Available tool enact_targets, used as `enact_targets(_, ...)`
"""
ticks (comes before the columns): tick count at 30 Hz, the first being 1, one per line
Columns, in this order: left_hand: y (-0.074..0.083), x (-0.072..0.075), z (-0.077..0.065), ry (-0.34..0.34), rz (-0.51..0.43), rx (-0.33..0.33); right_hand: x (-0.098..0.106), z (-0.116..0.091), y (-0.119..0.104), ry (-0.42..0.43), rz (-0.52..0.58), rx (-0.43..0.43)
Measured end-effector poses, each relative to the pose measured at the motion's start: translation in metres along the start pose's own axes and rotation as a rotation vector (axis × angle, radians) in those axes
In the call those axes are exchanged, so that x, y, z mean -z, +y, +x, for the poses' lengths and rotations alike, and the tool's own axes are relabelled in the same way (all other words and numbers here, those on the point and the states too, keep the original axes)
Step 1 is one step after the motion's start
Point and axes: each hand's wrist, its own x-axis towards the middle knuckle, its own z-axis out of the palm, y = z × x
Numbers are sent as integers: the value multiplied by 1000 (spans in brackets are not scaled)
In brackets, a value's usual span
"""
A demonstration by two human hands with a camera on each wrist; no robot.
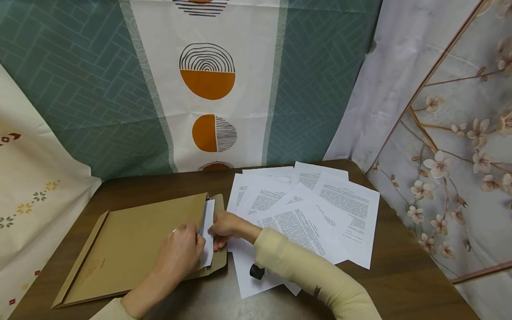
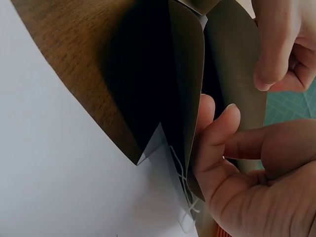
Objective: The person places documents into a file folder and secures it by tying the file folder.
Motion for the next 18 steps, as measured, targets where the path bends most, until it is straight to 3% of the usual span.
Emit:
enact_targets(10, -2, 2, 0, 9, -9, -2, -10, 6, 3, 41, 2, 78)
enact_targets(18, -1, 4, -1, -22, -16, 14, -14, 11, 4, 96, -15, 86)
